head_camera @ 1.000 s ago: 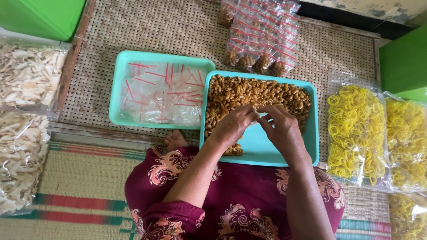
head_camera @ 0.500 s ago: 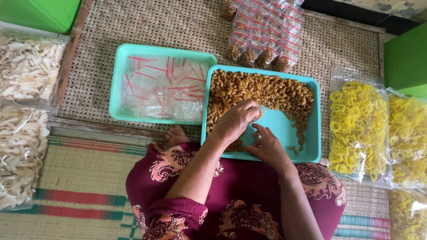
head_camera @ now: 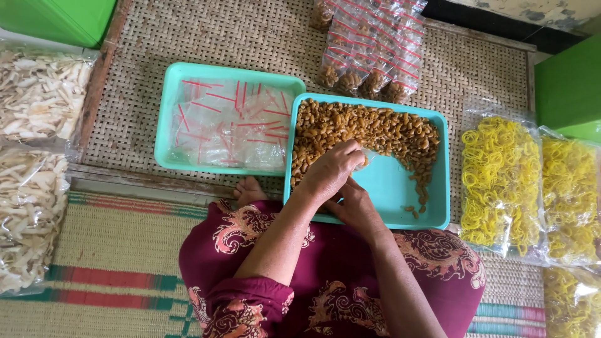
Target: The person sits on a mat and repeatedly scoops small brown dried snacks from a tray into small plastic bags, then places the filled bags aside. The person handles the snacks and bags by hand throughout the clip.
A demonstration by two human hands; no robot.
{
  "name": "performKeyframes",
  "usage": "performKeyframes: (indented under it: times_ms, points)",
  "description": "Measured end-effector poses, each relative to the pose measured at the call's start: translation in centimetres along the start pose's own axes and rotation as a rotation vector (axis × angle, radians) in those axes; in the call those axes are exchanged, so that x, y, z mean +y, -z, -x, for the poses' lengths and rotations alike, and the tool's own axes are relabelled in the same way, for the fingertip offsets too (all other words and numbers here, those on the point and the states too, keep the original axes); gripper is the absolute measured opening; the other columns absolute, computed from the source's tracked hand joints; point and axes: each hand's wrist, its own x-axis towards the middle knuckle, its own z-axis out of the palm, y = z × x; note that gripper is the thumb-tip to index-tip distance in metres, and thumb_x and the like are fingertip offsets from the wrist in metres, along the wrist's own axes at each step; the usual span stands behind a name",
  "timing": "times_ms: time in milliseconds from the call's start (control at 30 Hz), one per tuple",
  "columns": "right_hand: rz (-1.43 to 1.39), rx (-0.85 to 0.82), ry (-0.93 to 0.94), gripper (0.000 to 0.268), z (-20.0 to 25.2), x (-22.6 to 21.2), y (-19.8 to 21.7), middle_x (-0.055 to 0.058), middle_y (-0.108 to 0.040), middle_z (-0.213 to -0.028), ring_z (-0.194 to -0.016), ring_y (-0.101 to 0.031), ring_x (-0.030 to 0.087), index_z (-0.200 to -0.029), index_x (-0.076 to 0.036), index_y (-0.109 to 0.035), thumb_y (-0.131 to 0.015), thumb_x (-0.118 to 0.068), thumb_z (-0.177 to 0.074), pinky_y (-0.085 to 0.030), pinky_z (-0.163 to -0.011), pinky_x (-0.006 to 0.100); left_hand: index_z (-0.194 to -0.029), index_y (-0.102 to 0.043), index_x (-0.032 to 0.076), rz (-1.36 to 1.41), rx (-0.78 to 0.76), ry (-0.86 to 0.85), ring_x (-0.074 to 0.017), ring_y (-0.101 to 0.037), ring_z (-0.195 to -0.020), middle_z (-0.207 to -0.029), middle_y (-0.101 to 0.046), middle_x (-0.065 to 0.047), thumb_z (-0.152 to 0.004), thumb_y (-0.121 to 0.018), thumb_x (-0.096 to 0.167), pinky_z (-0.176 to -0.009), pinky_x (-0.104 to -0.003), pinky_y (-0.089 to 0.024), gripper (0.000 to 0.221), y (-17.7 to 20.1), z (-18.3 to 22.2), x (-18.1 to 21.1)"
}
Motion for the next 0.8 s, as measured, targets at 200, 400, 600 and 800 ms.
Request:
performKeyframes:
  times_ms: [200,400,600,800]
  points:
    - [0.119,0.144,0.189,0.018,1.6,-0.3,1.2,0.009,-0.068,-0.087,-0.079,-0.076,0.031,-0.099,-0.008,-0.075,-0.081,-0.013,-0.083,-0.067,-0.067,0.039,-0.083,-0.054,0.014,-0.100,-0.028,-0.004,-0.0187,-0.067,-0.092,-0.095,-0.053,-0.003,-0.095,-0.062,-0.002,-0.078,-0.027,-0.060,0.022,-0.1,0.2,0.0]
    - [0.192,0.388,0.243,0.016,1.7,-0.2,6.8,0.005,-0.073,-0.091,-0.081,-0.075,0.023,-0.101,-0.013,-0.076,-0.081,-0.009,-0.087,-0.064,-0.066,0.031,-0.086,-0.058,0.013,-0.137,-0.051,-0.018,-0.0177,-0.067,-0.092,-0.094,-0.052,-0.001,-0.095,-0.061,-0.003,-0.078,-0.027,-0.060,0.019,-0.2,-0.1,0.1]
    - [0.210,0.362,0.253,0.023,0.5,-4.2,8.8,0.009,-0.070,-0.096,-0.084,-0.075,0.026,-0.111,-0.009,-0.074,-0.079,-0.004,-0.089,-0.064,-0.069,0.033,-0.092,-0.059,0.014,-0.177,-0.049,-0.026,-0.0191,-0.068,-0.094,-0.094,-0.053,-0.003,-0.095,-0.058,-0.007,-0.087,-0.029,-0.061,0.021,0.9,-0.2,1.2]
    - [0.251,0.324,0.224,0.035,1.3,-4.1,9.6,0.009,-0.066,-0.117,-0.092,-0.074,0.030,-0.121,-0.014,-0.072,-0.076,-0.001,-0.089,-0.063,-0.074,0.037,-0.100,-0.061,0.013,-0.055,-0.059,-0.007,-0.0185,-0.067,-0.098,-0.098,-0.054,-0.002,-0.099,-0.055,-0.003,-0.091,-0.030,-0.058,0.017,1.1,-0.1,1.1]
